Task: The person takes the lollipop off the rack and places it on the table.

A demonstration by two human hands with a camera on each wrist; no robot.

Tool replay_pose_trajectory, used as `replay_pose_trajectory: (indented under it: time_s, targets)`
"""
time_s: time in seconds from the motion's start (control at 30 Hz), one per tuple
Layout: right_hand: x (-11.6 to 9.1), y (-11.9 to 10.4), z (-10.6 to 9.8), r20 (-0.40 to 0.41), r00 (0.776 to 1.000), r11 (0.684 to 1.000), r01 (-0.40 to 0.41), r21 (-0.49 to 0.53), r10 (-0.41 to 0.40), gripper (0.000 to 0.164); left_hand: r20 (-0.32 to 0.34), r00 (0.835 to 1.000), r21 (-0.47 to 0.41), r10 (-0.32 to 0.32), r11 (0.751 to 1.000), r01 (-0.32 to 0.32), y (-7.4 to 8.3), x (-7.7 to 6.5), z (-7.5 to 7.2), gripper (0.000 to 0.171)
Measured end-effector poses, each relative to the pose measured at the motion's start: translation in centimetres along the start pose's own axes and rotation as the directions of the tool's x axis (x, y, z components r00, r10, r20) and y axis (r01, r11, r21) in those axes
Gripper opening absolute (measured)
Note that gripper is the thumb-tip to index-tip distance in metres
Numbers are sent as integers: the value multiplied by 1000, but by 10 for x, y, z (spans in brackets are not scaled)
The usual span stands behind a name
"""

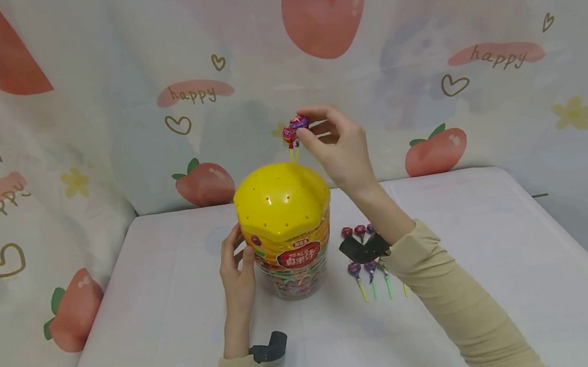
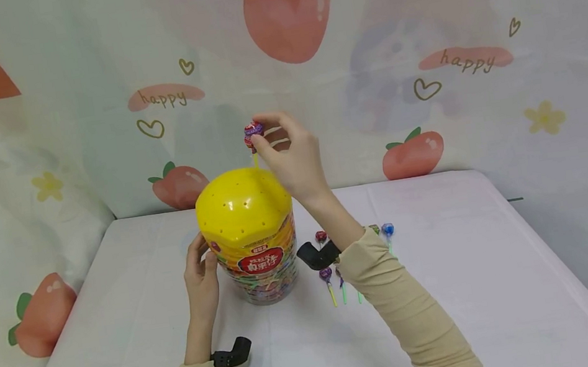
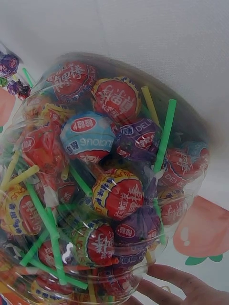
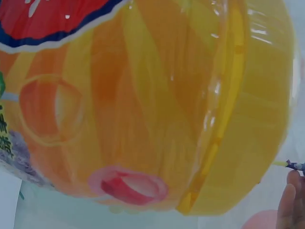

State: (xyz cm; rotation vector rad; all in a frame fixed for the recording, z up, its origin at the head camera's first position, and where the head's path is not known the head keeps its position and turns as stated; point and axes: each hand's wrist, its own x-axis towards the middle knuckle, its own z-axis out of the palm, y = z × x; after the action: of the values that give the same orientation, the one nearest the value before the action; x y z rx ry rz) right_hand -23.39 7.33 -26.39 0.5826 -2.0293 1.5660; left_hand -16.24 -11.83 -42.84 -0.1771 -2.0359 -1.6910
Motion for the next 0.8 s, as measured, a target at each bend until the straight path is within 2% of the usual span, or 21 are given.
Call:
replay_pose_trajectory:
  time_s: [0.17, 0.33, 0.8]
  targets:
    - [-6, -1, -10, -13, 1000, 1000, -2, 13, 2, 30, -1, 1000, -7, 16, 1000, -16, 0, 0, 0, 44]
    - [-14, -2, -20, -32, 999, 1000, -9, 23, 10, 29, 0, 1000, -2, 2, 1000, -2, 1, -1, 0, 44]
    - [-56, -1, -46, -64, 986, 987, -148, 57, 152, 30, 3, 1000, 10, -3, 1000, 3, 3, -1, 0, 43]
